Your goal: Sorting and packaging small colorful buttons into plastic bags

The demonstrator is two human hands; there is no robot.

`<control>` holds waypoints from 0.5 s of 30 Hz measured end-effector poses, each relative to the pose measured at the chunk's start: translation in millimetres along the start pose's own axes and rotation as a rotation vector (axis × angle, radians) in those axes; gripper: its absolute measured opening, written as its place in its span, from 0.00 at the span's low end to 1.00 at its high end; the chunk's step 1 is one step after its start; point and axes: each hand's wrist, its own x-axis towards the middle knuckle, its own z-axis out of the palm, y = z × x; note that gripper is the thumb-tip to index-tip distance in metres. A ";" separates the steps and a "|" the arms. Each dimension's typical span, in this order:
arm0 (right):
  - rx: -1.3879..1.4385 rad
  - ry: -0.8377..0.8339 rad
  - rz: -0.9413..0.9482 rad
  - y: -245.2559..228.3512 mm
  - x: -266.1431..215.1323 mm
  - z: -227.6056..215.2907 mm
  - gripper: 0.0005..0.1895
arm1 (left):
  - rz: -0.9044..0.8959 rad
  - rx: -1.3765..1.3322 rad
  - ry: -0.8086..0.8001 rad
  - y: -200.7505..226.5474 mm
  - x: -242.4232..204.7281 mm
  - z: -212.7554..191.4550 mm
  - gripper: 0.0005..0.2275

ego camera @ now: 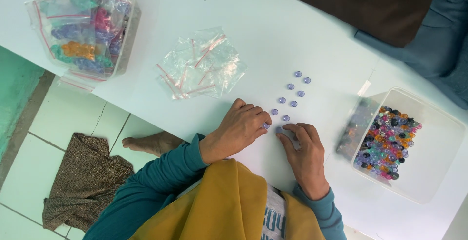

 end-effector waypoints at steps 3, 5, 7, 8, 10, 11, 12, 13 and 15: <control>-0.045 0.007 -0.058 -14.0 11.4 -6.8 0.09 | -0.038 -0.066 0.098 0.6 -5.1 -19.5 0.05; -0.057 0.012 -0.108 -23.6 24.7 -5.5 0.08 | -0.069 -0.051 0.183 -7.5 -12.7 -30.5 0.05; -0.070 0.019 -0.165 -34.6 39.7 -1.8 0.08 | -0.100 -0.035 0.275 -17.9 -21.0 -39.3 0.06; -0.101 0.024 -0.240 -41.2 47.9 1.9 0.08 | -0.136 -0.003 0.355 -25.0 -25.5 -42.8 0.06; -0.128 0.023 -0.335 -53.6 66.2 11.8 0.08 | -0.185 0.034 0.450 -39.9 -35.4 -48.5 0.06; -0.152 0.024 -0.402 -59.2 76.3 17.9 0.08 | -0.226 0.066 0.494 -47.6 -40.7 -50.7 0.06; -0.176 0.025 -0.470 -65.2 86.1 24.3 0.08 | -0.266 0.097 0.537 -55.1 -46.3 -52.8 0.06; -0.172 0.020 -0.489 -72.7 95.4 31.8 0.08 | -0.279 0.103 0.552 -59.2 -51.4 -54.4 0.06; -0.241 -0.028 -0.521 -88.3 112.0 46.7 0.12 | -0.349 0.089 0.575 -67.1 -61.3 -58.2 0.05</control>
